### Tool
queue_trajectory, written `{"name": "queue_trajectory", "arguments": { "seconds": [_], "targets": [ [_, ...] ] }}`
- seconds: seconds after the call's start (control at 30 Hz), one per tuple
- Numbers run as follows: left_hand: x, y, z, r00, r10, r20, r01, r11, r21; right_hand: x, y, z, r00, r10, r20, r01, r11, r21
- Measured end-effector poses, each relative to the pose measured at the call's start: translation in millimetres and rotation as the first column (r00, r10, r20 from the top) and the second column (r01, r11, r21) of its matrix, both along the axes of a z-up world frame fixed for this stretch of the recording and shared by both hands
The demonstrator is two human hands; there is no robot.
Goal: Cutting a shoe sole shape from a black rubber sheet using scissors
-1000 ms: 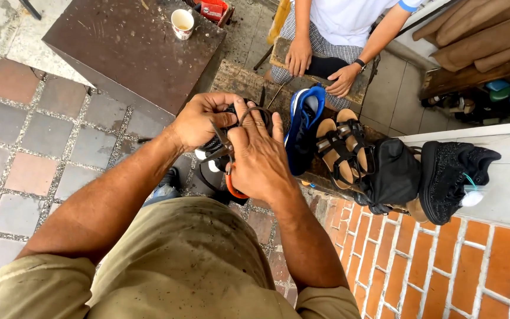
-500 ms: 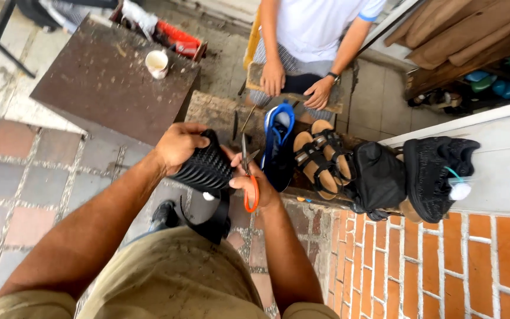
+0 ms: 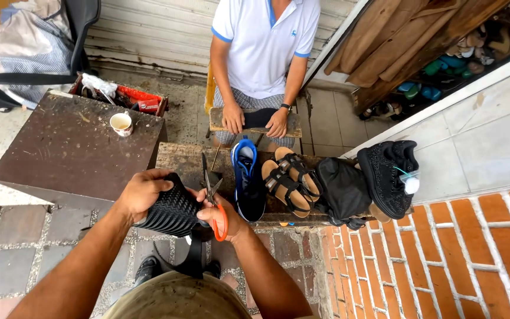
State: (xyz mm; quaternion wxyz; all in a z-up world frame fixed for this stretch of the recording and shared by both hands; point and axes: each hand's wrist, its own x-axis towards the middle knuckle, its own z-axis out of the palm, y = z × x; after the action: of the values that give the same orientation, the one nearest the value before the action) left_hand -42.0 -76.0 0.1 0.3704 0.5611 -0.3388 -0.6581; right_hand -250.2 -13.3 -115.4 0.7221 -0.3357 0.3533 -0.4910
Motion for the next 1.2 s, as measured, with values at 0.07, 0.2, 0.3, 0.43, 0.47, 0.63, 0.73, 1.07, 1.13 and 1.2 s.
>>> {"name": "queue_trajectory", "arguments": {
  "seconds": [0.07,0.2,0.3,0.43,0.47,0.63,0.73,1.07,1.13,1.2],
  "targets": [
    [1.7,10.3,37.7,0.977,-0.057,0.205,0.078,0.992,-0.097,-11.0,-5.7,-26.5,0.977,-0.035,-0.212,-0.001,0.986,-0.169],
    [49.7,26.8,56.9,0.905,-0.092,0.416,0.237,0.92,-0.313,-8.6,20.9,70.9,0.86,-0.272,-0.433,0.236,0.962,-0.136],
    [55.6,60.7,103.6,0.948,0.016,0.318,0.245,0.601,-0.76,5.8,35.7,106.5,0.944,-0.143,-0.298,0.18,0.978,0.102],
    [44.3,94.8,126.1,0.885,-0.175,0.431,0.453,0.109,-0.885,18.2,13.4,100.5,0.954,0.119,0.275,-0.139,0.989,0.056],
    [40.9,101.0,120.3,0.855,-0.205,0.476,0.492,0.03,-0.87,20.7,4.5,93.1,0.934,-0.022,0.356,0.029,0.999,-0.015],
    [47.4,113.3,83.2,0.847,-0.133,0.515,0.526,0.062,-0.848,26.8,-12.5,112.8,0.966,-0.071,0.247,0.098,0.991,-0.097],
    [55.5,130.2,59.3,0.888,0.11,0.447,0.417,0.22,-0.882,27.3,-11.3,105.5,0.971,-0.118,0.208,0.147,0.98,-0.131],
    [74.5,79.4,-16.4,0.526,-0.113,-0.843,-0.161,0.96,-0.23,58.3,26.0,80.5,0.983,-0.143,0.114,0.166,0.962,-0.218],
    [68.7,80.5,-34.4,0.655,-0.113,-0.747,-0.183,0.936,-0.301,54.5,37.0,61.9,0.986,-0.16,0.037,0.164,0.958,-0.234],
    [67.8,76.0,-37.9,0.772,-0.106,-0.626,-0.179,0.91,-0.375,50.5,42.9,54.7,0.982,-0.186,-0.03,0.173,0.954,-0.245]
  ]
}}
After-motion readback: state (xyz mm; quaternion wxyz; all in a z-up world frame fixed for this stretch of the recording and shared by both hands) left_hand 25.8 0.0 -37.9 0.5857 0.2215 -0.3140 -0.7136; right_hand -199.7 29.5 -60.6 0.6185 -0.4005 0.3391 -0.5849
